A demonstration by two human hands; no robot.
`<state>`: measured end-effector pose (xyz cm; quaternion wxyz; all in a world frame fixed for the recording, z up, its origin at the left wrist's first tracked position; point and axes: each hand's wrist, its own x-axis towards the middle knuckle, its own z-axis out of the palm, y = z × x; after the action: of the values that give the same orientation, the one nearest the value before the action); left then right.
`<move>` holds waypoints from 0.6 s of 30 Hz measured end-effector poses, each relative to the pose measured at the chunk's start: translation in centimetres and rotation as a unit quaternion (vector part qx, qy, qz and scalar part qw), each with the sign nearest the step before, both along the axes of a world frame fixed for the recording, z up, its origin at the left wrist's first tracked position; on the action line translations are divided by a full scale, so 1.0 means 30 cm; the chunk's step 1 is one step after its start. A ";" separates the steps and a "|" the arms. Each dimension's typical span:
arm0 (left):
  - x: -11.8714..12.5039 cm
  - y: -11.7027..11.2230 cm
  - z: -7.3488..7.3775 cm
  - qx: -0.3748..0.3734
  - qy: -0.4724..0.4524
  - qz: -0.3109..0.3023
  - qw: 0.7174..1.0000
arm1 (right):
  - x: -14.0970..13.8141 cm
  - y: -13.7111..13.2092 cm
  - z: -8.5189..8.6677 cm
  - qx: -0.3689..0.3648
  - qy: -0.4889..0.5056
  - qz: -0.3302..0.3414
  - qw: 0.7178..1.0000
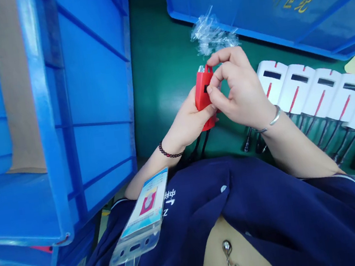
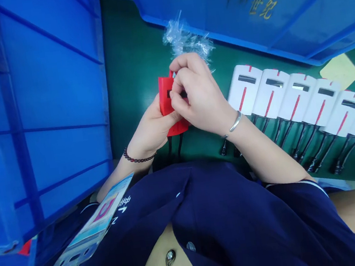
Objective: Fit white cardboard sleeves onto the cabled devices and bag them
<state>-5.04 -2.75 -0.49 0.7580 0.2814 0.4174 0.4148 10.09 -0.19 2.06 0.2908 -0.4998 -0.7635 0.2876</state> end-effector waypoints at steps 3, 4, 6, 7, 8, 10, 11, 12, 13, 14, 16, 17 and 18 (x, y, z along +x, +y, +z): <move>-0.009 0.004 -0.011 0.023 0.016 0.005 1.000 | 0.014 0.001 -0.054 -0.002 0.000 -0.037 0.999; -0.013 0.005 -0.014 0.021 0.025 0.006 0.999 | 0.030 0.012 -0.077 -0.001 0.012 -0.042 0.999; -0.025 0.009 -0.017 0.011 0.043 0.010 0.999 | 0.074 0.051 -0.124 0.021 0.043 -0.053 0.997; -0.033 0.011 -0.019 0.006 0.050 0.014 0.999 | 0.099 0.077 -0.144 0.043 0.054 -0.063 0.996; -0.041 0.013 -0.021 0.002 0.055 0.020 0.998 | 0.122 0.104 -0.162 0.069 0.055 -0.078 0.993; -0.060 0.016 -0.026 -0.009 0.063 0.036 0.997 | 0.155 0.152 -0.185 0.104 0.003 -0.107 0.989; -0.071 0.017 -0.027 -0.017 0.066 0.047 0.997 | 0.161 0.169 -0.190 0.101 -0.051 -0.116 0.987; -0.083 0.018 -0.028 -0.023 0.068 0.057 0.996 | 0.162 0.179 -0.191 0.084 -0.115 -0.119 0.983; -0.095 0.018 -0.027 -0.027 0.070 0.068 0.995 | 0.158 0.183 -0.187 0.059 -0.179 -0.117 0.975; -0.108 0.018 -0.023 -0.029 0.071 0.078 0.994 | 0.151 0.180 -0.178 0.036 -0.232 -0.113 0.966; -0.133 0.018 -0.006 -0.026 0.068 0.102 0.992 | 0.137 0.161 -0.146 0.018 -0.285 -0.105 0.953; -0.142 0.018 0.007 -0.024 0.067 0.115 0.991 | 0.132 0.144 -0.123 0.028 -0.283 -0.102 0.953; -0.148 0.016 0.022 -0.023 0.065 0.129 0.989 | 0.127 0.123 -0.099 0.046 -0.264 -0.099 0.958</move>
<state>-9.48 -2.26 0.17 0.6755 0.2337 0.5081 0.4805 13.89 3.51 -0.90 0.1283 -0.6175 -0.7719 0.0798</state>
